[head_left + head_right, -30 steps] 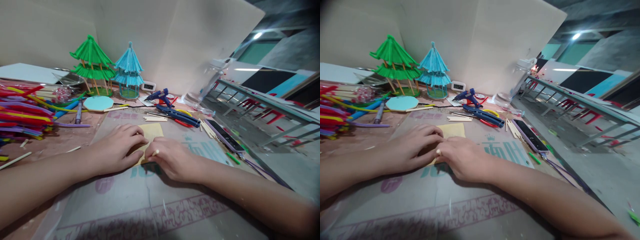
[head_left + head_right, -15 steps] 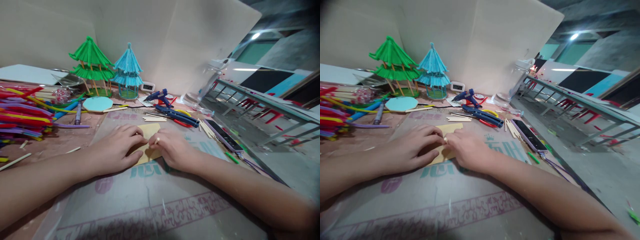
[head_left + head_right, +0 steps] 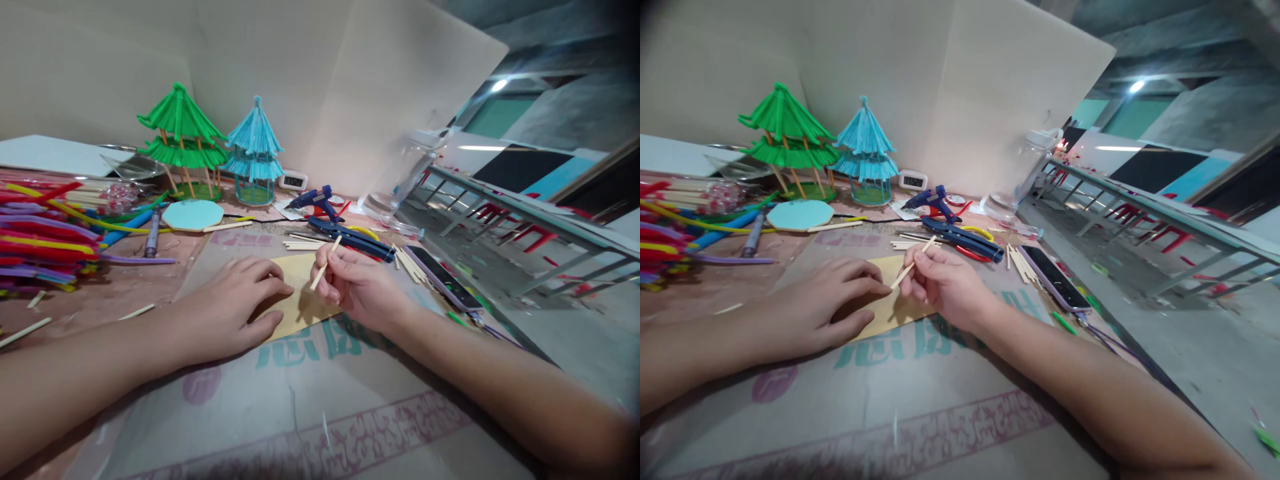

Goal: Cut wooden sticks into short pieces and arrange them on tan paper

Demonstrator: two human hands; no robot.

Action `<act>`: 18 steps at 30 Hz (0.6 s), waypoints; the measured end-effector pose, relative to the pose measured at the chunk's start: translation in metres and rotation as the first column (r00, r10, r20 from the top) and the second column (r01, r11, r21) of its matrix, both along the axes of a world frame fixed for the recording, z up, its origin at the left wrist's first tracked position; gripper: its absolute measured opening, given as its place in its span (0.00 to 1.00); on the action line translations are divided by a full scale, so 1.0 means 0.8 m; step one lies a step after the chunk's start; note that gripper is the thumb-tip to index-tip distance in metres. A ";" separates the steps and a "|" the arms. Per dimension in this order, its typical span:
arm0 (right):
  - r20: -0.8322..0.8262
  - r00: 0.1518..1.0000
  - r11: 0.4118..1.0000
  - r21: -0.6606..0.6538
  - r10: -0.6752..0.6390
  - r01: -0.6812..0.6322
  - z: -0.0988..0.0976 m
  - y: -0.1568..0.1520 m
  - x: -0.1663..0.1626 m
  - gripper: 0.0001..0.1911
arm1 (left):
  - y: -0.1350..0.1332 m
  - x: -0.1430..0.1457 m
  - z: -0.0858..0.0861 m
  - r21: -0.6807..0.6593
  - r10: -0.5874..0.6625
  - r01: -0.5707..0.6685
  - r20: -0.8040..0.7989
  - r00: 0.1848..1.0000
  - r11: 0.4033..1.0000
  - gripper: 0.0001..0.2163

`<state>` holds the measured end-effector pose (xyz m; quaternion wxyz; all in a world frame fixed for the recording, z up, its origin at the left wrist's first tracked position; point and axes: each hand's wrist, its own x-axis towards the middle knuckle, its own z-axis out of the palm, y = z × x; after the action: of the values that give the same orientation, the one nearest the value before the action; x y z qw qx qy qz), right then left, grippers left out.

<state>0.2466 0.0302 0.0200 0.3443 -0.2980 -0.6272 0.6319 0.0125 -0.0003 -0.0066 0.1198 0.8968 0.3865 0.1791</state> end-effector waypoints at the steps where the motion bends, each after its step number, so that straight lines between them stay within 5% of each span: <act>1: -0.038 0.999 0.997 -0.082 0.015 -0.018 0.000 -0.001 0.000 0.11 | 0.000 0.000 0.000 0.003 0.000 0.000 0.000 1.000 1.000 0.17; 8: -0.216 0.975 0.964 -0.242 0.059 -0.112 -0.004 -0.003 0.001 0.08 | -0.002 -0.002 -0.002 0.009 0.004 -0.004 0.008 1.000 1.000 0.17; 18: -0.260 0.964 0.963 -0.237 0.063 -0.126 -0.011 0.000 -0.001 0.13 | -0.001 -0.002 0.000 -0.013 0.007 -0.007 0.014 1.000 1.000 0.17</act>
<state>0.2456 0.0299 0.0116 0.3492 -0.2268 -0.5073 0.7545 0.0113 -0.0013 -0.0069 0.1276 0.8934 0.3899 0.1832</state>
